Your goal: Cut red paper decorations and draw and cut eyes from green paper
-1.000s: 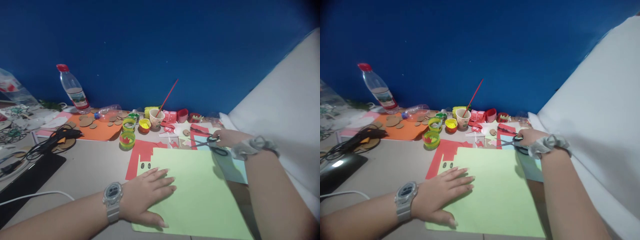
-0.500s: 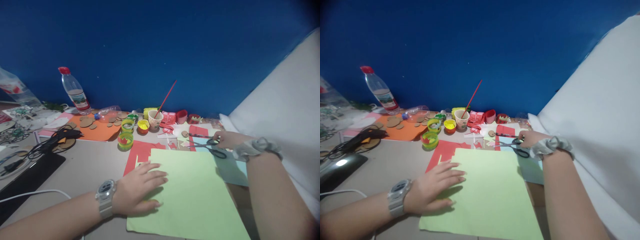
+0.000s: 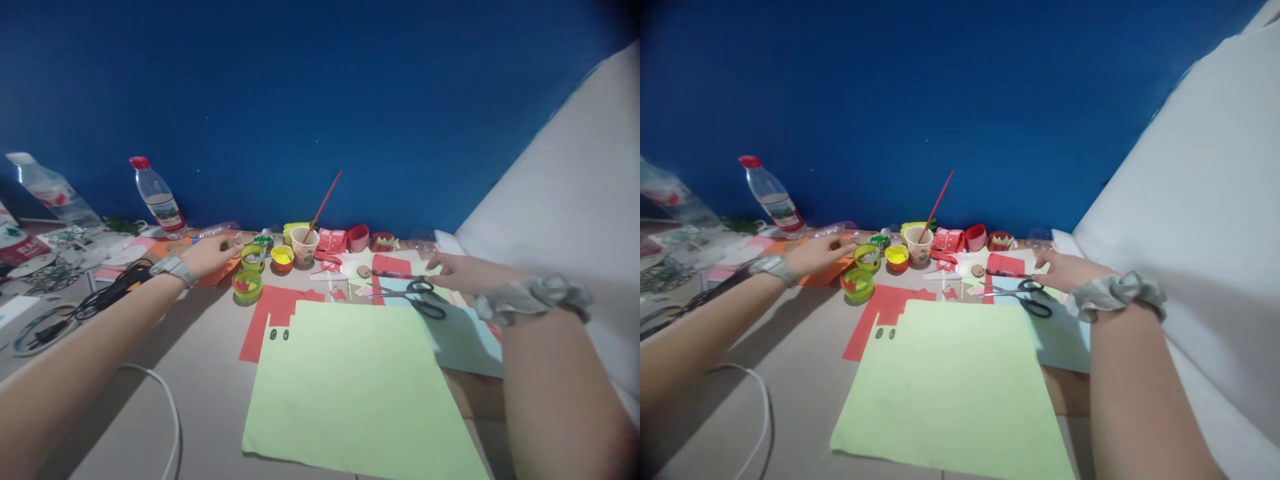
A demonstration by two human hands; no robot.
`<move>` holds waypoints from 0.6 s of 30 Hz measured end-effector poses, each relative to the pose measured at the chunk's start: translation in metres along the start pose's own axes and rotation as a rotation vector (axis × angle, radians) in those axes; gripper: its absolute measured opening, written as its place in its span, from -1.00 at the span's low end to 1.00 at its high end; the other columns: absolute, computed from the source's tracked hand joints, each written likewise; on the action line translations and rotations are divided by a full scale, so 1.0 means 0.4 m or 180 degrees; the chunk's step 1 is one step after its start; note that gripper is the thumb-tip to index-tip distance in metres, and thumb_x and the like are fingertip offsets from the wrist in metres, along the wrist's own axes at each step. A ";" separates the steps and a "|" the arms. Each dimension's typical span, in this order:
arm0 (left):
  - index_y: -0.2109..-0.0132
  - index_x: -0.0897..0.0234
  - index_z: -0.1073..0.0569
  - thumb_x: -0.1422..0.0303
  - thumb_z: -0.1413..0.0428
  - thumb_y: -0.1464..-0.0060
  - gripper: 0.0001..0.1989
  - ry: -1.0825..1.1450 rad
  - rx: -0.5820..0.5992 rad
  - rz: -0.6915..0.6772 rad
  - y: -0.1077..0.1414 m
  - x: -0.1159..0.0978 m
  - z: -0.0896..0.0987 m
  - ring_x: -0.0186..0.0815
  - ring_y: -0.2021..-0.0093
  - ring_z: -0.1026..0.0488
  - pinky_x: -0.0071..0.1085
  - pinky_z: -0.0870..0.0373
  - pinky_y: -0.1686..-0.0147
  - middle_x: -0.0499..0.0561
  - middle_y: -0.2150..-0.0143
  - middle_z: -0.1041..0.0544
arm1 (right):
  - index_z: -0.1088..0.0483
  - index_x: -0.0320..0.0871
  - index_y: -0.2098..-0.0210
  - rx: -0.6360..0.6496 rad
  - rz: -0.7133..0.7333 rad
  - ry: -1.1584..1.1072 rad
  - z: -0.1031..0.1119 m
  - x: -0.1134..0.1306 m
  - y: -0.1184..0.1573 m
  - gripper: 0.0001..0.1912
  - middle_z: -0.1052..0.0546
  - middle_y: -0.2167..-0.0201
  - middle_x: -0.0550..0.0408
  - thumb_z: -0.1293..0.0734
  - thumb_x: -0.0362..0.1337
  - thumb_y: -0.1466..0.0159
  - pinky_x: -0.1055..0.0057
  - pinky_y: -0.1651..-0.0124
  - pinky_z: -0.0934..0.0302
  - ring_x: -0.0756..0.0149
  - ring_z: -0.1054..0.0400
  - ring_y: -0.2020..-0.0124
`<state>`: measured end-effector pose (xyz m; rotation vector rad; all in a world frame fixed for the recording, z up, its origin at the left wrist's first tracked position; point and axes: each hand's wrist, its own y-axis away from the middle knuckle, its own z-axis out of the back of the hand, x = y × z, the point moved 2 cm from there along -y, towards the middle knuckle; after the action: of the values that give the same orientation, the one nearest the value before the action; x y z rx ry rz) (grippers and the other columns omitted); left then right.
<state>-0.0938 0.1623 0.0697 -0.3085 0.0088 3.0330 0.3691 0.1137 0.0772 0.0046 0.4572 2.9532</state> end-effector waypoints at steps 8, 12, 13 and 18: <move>0.09 0.37 -0.41 0.24 -0.02 -0.20 -0.73 -0.0241 0.0634 -0.0154 -0.074 -0.021 -0.006 -0.21 0.18 -0.44 -0.24 -0.41 0.19 0.03 0.13 -0.44 | -0.26 -0.15 0.07 -0.0082 0.0139 -0.0102 0.003 0.002 0.003 -0.62 -0.48 0.18 -0.12 -0.16 -0.07 -0.20 0.27 0.14 -0.18 0.09 -0.40 0.21; 0.09 0.38 -0.41 0.24 -0.01 -0.21 -0.72 -0.0271 0.0685 -0.0106 -0.098 0.023 0.048 -0.21 0.18 -0.44 -0.24 -0.41 0.19 0.03 0.13 -0.44 | -0.27 -0.13 0.09 -0.0135 0.0194 -0.0202 0.002 0.007 0.000 -0.59 -0.47 0.15 -0.13 -0.15 -0.01 -0.19 0.21 0.10 -0.17 0.03 -0.38 0.17; 0.07 0.37 -0.40 0.24 -0.02 -0.20 -0.72 -0.0267 0.0689 -0.0089 -0.101 0.040 0.065 -0.23 0.18 -0.44 -0.23 -0.41 0.20 0.04 0.12 -0.44 | -0.27 -0.13 0.11 -0.0134 0.0200 -0.0230 0.003 0.009 0.001 -0.59 -0.47 0.15 -0.13 -0.15 0.00 -0.19 0.20 0.11 -0.17 0.01 -0.37 0.17; 0.09 0.36 -0.41 0.24 -0.02 -0.20 -0.73 -0.0144 0.0752 -0.0077 -0.104 0.135 0.123 -0.24 0.21 -0.45 -0.25 -0.43 0.22 0.04 0.15 -0.46 | -0.26 -0.12 0.18 -0.0045 0.0154 -0.0337 0.011 0.021 0.011 -0.61 -0.50 0.21 -0.14 -0.17 0.03 -0.16 0.19 0.20 -0.22 0.00 -0.40 0.27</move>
<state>-0.1523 0.2093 0.1072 -0.2182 0.3540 2.9723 0.3601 0.1119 0.0824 0.1720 0.4272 2.9849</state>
